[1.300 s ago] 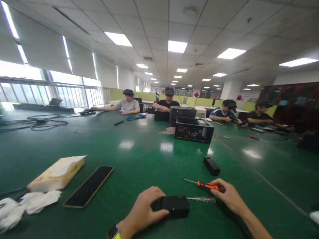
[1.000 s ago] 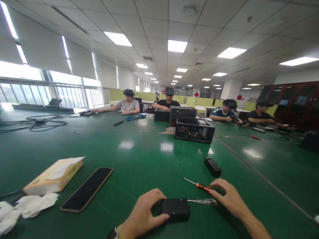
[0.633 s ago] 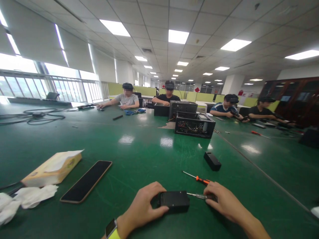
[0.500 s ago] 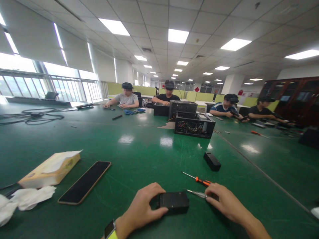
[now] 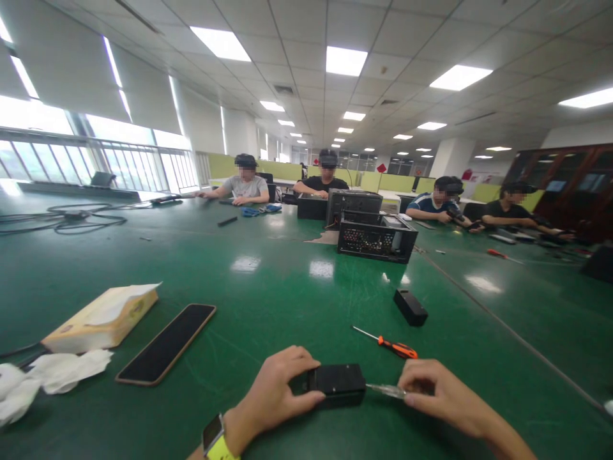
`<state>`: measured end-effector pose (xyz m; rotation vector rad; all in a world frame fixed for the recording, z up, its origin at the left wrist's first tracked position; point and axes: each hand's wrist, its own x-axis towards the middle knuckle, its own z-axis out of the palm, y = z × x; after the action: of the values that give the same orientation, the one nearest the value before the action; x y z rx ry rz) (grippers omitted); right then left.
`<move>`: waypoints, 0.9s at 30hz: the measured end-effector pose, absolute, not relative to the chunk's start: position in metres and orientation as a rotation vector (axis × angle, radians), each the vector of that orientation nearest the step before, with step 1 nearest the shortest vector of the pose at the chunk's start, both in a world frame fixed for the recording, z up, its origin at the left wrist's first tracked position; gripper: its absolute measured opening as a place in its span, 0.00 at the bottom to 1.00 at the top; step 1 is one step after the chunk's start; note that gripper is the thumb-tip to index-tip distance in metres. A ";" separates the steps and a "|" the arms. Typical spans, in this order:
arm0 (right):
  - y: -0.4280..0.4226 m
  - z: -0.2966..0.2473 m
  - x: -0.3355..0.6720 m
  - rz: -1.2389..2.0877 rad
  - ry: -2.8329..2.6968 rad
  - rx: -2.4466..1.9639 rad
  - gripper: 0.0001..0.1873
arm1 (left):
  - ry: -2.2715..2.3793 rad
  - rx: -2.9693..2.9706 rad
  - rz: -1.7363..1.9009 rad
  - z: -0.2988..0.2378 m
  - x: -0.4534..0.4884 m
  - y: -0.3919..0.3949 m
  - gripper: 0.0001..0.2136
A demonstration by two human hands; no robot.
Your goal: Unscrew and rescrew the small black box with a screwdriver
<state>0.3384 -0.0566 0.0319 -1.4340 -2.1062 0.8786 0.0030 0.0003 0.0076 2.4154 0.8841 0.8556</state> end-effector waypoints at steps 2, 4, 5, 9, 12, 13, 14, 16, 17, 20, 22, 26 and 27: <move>-0.055 0.032 0.338 0.798 -2.122 -1.455 0.15 | 0.887 2.405 0.833 0.007 0.003 0.000 0.15; -0.053 0.028 0.336 0.737 -2.110 -1.457 0.17 | 0.886 2.391 0.807 0.008 0.003 -0.001 0.15; -0.052 0.025 0.334 0.709 -2.076 -1.466 0.17 | 0.885 2.384 0.799 0.008 0.003 -0.001 0.15; -0.049 0.011 0.332 0.563 -1.826 -1.530 0.21 | 0.877 2.372 0.771 0.012 0.003 -0.003 0.14; -0.049 0.006 0.332 0.516 -1.766 -1.522 0.20 | 0.887 2.367 0.755 0.014 0.003 -0.004 0.14; -0.049 0.005 0.332 0.505 -1.759 -1.515 0.20 | 0.891 2.365 0.753 0.014 0.003 -0.004 0.14; -0.049 0.005 0.331 0.500 -1.762 -1.511 0.19 | 0.896 2.362 0.753 0.013 0.003 -0.004 0.14; -0.049 0.006 0.327 0.539 -1.849 -1.502 0.18 | 0.896 2.356 0.762 0.012 0.004 -0.003 0.14; -0.049 0.007 0.324 0.576 -1.933 -1.497 0.16 | 0.890 2.353 0.775 0.011 0.004 -0.003 0.14; -0.048 0.008 0.312 0.643 -2.175 -1.486 0.11 | 0.852 2.349 0.842 0.007 0.005 -0.002 0.14; -0.048 0.008 0.306 0.626 -2.218 -1.485 0.10 | 0.837 2.339 0.889 0.005 0.005 -0.003 0.14; -0.046 0.011 0.311 0.658 -2.202 -1.486 0.09 | 0.835 2.315 0.939 0.005 0.005 -0.004 0.13; -0.045 0.013 0.316 0.656 -2.188 -1.502 0.09 | 0.836 2.312 0.941 0.005 0.004 -0.004 0.13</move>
<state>0.3158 -0.0450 0.0126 -1.5023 -2.1884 0.6560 0.0045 -0.0039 0.0055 2.3120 0.8358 0.9406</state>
